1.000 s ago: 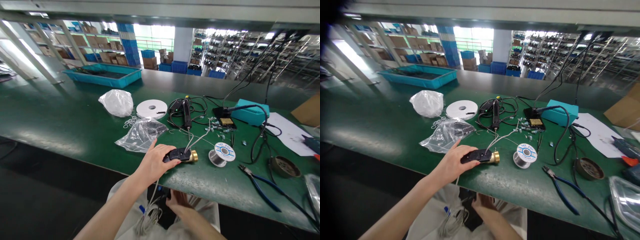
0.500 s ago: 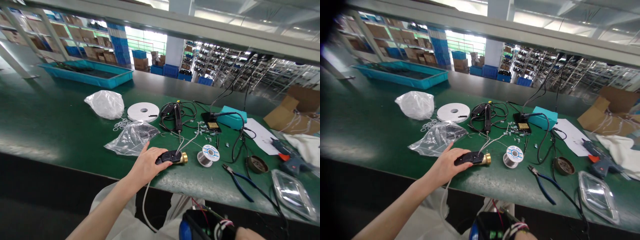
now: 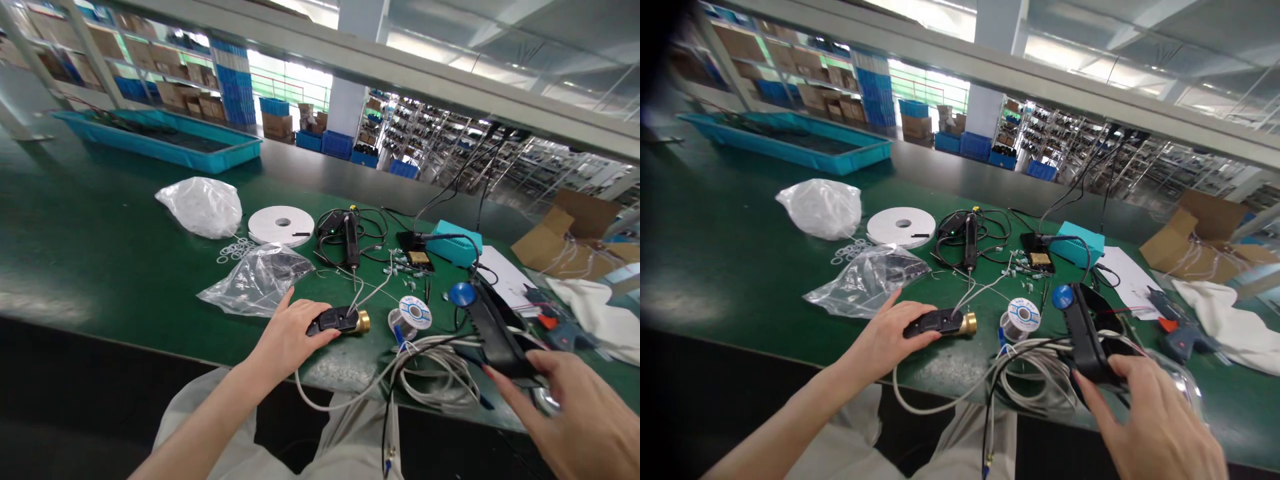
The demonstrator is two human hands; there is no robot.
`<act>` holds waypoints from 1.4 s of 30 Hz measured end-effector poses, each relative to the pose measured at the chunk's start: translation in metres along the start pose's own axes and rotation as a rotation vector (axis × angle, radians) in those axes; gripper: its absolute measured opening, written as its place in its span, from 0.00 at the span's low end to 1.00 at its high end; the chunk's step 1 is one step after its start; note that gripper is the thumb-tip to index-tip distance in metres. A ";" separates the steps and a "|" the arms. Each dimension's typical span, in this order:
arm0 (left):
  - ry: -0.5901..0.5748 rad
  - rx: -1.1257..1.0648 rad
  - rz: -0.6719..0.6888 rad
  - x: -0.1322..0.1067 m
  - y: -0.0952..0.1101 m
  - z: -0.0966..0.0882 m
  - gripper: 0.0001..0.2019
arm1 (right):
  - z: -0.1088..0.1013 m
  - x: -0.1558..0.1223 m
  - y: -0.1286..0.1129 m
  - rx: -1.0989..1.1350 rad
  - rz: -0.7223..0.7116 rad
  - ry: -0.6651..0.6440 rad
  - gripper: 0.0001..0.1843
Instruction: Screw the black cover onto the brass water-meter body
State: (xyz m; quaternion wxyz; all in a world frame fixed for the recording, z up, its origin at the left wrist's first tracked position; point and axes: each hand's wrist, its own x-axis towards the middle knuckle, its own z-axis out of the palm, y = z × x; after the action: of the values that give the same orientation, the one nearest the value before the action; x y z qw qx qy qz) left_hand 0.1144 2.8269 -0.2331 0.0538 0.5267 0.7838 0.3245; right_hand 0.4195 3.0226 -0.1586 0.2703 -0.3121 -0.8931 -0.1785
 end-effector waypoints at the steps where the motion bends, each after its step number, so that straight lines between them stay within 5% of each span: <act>1: -0.002 0.000 -0.001 0.000 0.000 0.000 0.14 | 0.009 0.001 -0.006 -0.049 -0.006 -0.008 0.28; 7: 0.017 0.011 0.021 0.001 -0.001 0.002 0.14 | 0.060 -0.006 -0.017 0.045 -0.062 -0.098 0.26; 14: -0.031 -0.006 0.041 0.003 0.000 -0.001 0.14 | 0.030 0.018 -0.051 0.238 -0.128 -0.006 0.17; 16: -0.037 0.010 0.052 0.003 0.000 0.001 0.14 | 0.034 0.033 -0.074 0.435 -0.263 -0.100 0.12; 21: -0.020 0.041 0.075 0.002 -0.001 0.005 0.14 | 0.082 0.067 -0.123 0.625 -0.387 -0.448 0.19; 28: -0.023 0.026 0.075 0.003 -0.006 0.006 0.15 | 0.103 0.089 -0.142 0.785 -0.434 -0.729 0.20; 37: 0.040 0.077 0.032 -0.011 -0.009 -0.001 0.16 | 0.108 0.089 -0.144 0.715 -0.499 -0.640 0.19; 42: -0.008 0.075 -0.019 -0.001 -0.020 0.000 0.15 | 0.117 0.077 -0.147 0.559 -0.565 -0.446 0.22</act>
State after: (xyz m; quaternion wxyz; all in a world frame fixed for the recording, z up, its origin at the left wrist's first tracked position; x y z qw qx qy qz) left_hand 0.0988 2.8212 -0.2444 0.0400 0.5223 0.8001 0.2922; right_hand 0.2292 3.0062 -0.2278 0.0861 -0.0022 -0.9935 0.0742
